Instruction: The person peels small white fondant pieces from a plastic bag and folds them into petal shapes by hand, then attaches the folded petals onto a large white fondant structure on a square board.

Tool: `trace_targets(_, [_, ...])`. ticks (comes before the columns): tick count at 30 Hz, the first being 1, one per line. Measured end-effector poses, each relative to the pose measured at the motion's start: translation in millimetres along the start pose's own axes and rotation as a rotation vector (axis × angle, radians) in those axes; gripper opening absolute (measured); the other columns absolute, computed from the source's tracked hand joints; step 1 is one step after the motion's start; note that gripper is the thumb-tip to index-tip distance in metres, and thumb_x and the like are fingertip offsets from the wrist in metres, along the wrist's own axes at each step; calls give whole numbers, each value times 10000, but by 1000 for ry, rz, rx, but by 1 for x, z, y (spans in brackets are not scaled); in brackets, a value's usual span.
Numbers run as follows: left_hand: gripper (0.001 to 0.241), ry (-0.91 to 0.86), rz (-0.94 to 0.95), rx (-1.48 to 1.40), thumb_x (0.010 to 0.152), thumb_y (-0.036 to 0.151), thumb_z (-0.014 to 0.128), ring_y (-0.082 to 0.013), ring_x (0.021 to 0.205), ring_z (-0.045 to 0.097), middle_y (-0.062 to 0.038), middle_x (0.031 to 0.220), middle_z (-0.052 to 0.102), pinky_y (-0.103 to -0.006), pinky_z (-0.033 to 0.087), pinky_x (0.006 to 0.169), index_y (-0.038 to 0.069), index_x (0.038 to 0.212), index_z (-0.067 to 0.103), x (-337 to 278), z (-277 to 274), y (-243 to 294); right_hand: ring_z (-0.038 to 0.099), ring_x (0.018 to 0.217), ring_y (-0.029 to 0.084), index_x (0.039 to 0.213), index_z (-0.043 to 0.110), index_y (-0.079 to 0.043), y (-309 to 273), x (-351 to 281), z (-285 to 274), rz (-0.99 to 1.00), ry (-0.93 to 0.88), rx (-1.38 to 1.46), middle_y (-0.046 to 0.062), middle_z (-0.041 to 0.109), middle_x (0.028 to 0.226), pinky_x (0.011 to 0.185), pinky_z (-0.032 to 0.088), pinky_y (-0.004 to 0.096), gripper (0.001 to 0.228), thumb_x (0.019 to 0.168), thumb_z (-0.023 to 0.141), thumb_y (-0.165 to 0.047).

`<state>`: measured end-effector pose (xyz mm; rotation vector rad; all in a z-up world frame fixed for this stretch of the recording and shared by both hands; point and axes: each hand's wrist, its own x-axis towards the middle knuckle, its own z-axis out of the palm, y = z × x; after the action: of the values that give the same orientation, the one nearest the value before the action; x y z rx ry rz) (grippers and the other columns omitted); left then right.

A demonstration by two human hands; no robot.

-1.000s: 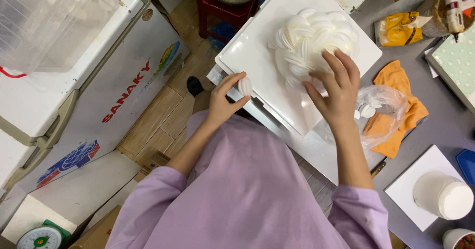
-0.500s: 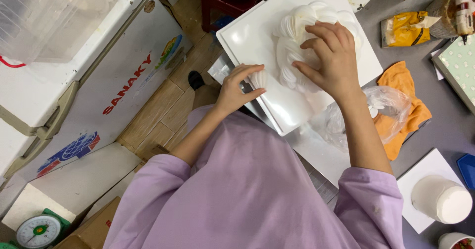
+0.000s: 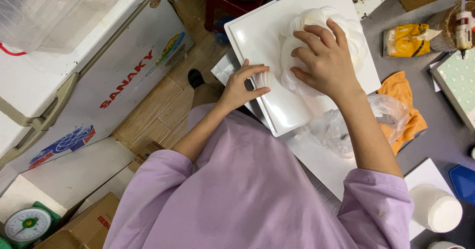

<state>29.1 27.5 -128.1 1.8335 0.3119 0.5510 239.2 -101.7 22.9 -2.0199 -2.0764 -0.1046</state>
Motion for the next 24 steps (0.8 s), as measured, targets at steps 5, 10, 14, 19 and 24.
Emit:
trace_targets(5, [512,27,-27,-15,823,205,885,-245,1233,676,-83,1296,723,-485,355,1199,84,1280,689,3,-3,21,524,1404,290,1097,727,-134,14,-5,-3,52,17,126,56,625,1455,1267,319,560,308,844,880,-221])
trace_targets(10, [539,163,67,-123,843,125,878,-221,1256,643,-84,1384,635,-352,539,1090,74,1327,647,14,14,50,513,1414,306,1111,741,-149,19,-7,-1,88,6,218,64,620,1456,1268,299,587,317,842,878,-243])
trace_targets(14, [422,306,66,-155,820,53,868,-198,1206,655,-52,1271,624,-311,558,1053,73,1190,668,28,41,58,512,1412,309,1113,748,-151,19,-8,1,99,5,240,66,619,1454,1264,291,590,327,826,875,-243])
trace_targets(19, [345,356,47,-207,855,37,856,-181,1187,658,-52,1264,629,-314,565,1035,64,1148,675,29,53,50,508,1418,300,1123,746,-149,18,-7,4,98,38,250,62,618,1453,1270,297,575,315,860,877,-262])
trace_targets(24, [328,269,-85,-339,912,50,793,-108,919,713,-65,1340,628,-253,585,849,53,1215,666,30,42,39,501,1425,300,1143,742,-146,20,-7,7,99,47,262,62,618,1457,1269,292,569,326,870,874,-263])
